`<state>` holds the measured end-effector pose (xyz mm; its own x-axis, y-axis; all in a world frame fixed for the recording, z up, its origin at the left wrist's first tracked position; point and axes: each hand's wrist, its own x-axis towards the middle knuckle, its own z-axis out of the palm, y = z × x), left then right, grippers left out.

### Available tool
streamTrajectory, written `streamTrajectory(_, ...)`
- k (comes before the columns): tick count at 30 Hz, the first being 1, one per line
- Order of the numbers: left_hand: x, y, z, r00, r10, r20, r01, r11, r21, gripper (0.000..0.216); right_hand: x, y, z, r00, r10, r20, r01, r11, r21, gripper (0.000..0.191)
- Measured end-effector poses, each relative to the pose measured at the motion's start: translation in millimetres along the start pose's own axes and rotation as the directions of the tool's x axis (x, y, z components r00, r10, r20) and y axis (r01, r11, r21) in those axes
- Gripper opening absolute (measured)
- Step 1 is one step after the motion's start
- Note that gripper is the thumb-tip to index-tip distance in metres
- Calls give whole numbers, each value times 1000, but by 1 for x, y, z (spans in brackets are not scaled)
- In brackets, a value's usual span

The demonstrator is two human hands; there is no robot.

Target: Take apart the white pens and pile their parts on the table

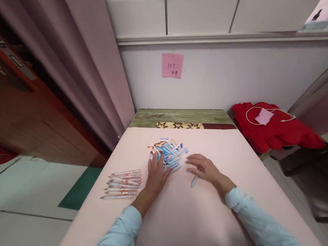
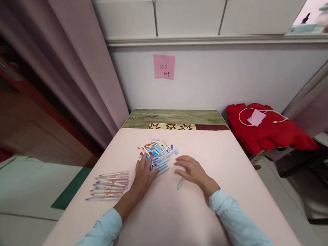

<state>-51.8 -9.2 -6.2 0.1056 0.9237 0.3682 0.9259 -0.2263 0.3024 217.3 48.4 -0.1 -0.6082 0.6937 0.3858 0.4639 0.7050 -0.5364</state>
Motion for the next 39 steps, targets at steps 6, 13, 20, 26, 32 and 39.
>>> streamTrajectory(6, -13, 14, -13, 985, 171, -38, -173, 984, -49, 17, -46, -4, -13, 996, -66, 62, 66, 998, 6, 25)
streamTrajectory(13, -10, 25, -13, 984, 175, 35, -173, 984, -43, 18, -12, -21, -6, 986, 68, -155, -73, 997, -28, 18)
streamTrajectory(20, -6, 44, -22, 980, -28, 198, 18, 998, 56, 11, 71, -38, 44, 988, 76, -136, -97, 984, -153, 16)
streamTrajectory(26, -6, 52, -29, 897, -166, 411, 106, 981, 164, 20, 77, -39, 64, 984, 103, -147, -133, 968, -212, 16)
streamTrajectory(32, -24, 32, -42, 858, -134, 495, 65, 986, 153, 27, 50, -36, 53, 964, 155, -218, -193, 967, -166, 18)
streamTrajectory(39, 27, 18, -54, 893, -329, 306, 256, 932, 255, 30, 34, -35, 42, 845, 338, -414, -381, 924, -23, 22)
